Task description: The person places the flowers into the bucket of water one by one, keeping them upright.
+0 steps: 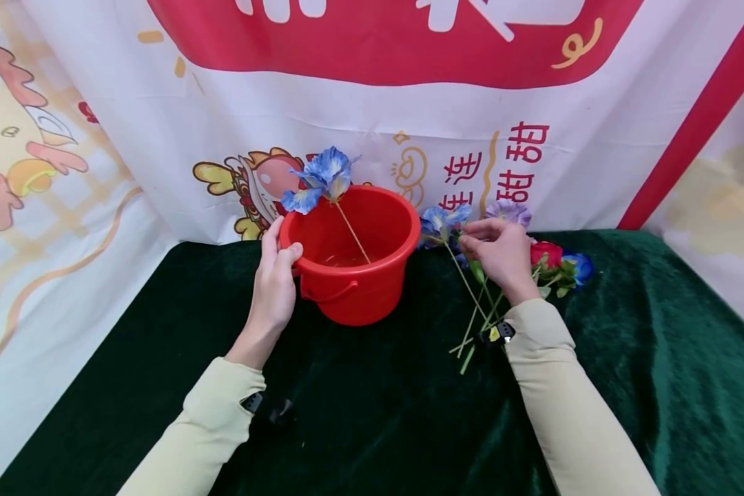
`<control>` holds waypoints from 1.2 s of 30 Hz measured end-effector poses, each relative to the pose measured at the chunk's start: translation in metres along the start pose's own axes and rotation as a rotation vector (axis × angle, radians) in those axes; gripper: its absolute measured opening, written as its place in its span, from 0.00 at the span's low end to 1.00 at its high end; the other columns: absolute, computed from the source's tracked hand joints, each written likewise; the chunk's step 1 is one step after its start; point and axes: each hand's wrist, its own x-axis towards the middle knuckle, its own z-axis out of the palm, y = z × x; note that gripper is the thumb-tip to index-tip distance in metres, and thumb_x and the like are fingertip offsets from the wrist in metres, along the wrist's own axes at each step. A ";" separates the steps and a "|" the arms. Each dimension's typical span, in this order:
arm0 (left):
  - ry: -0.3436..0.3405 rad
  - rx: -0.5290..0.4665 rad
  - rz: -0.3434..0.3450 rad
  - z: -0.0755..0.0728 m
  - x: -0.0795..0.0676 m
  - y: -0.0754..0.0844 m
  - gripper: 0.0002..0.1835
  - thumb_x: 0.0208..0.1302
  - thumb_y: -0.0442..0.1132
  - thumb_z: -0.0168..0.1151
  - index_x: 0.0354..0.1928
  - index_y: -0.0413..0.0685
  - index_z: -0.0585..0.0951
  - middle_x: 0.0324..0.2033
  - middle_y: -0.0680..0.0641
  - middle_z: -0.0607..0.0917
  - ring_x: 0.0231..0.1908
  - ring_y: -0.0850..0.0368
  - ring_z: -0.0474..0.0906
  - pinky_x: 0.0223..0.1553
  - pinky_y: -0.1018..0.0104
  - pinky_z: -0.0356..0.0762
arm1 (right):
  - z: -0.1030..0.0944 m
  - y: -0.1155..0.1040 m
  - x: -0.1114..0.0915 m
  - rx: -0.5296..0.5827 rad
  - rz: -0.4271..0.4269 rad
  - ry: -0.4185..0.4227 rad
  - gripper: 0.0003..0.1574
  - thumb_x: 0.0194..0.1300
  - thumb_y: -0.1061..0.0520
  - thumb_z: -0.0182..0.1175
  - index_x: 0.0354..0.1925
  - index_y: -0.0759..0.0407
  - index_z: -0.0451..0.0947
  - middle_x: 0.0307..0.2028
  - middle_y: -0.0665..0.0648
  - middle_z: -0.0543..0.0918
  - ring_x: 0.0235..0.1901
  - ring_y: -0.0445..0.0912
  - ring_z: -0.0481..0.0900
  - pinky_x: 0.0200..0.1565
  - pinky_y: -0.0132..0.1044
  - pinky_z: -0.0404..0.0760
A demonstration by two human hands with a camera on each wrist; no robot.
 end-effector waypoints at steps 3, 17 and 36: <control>-0.008 0.004 0.028 0.000 0.000 -0.002 0.36 0.82 0.48 0.39 0.86 0.62 0.43 0.82 0.55 0.57 0.78 0.53 0.61 0.80 0.46 0.65 | 0.001 0.003 0.001 -0.134 0.007 -0.053 0.19 0.69 0.58 0.71 0.56 0.65 0.86 0.49 0.66 0.92 0.39 0.49 0.92 0.38 0.33 0.90; 0.017 0.032 0.003 -0.005 -0.002 -0.002 0.36 0.82 0.48 0.37 0.86 0.63 0.42 0.83 0.57 0.55 0.79 0.53 0.59 0.80 0.45 0.65 | 0.013 0.001 0.002 -0.191 0.166 -0.266 0.20 0.72 0.65 0.63 0.60 0.63 0.84 0.46 0.67 0.92 0.34 0.50 0.93 0.44 0.45 0.92; -0.002 0.038 0.017 0.000 0.002 -0.004 0.35 0.82 0.47 0.37 0.86 0.63 0.42 0.83 0.57 0.56 0.79 0.53 0.60 0.79 0.44 0.66 | 0.006 0.000 0.001 0.172 0.192 -0.225 0.23 0.72 0.66 0.64 0.62 0.69 0.80 0.48 0.66 0.91 0.33 0.41 0.91 0.42 0.35 0.91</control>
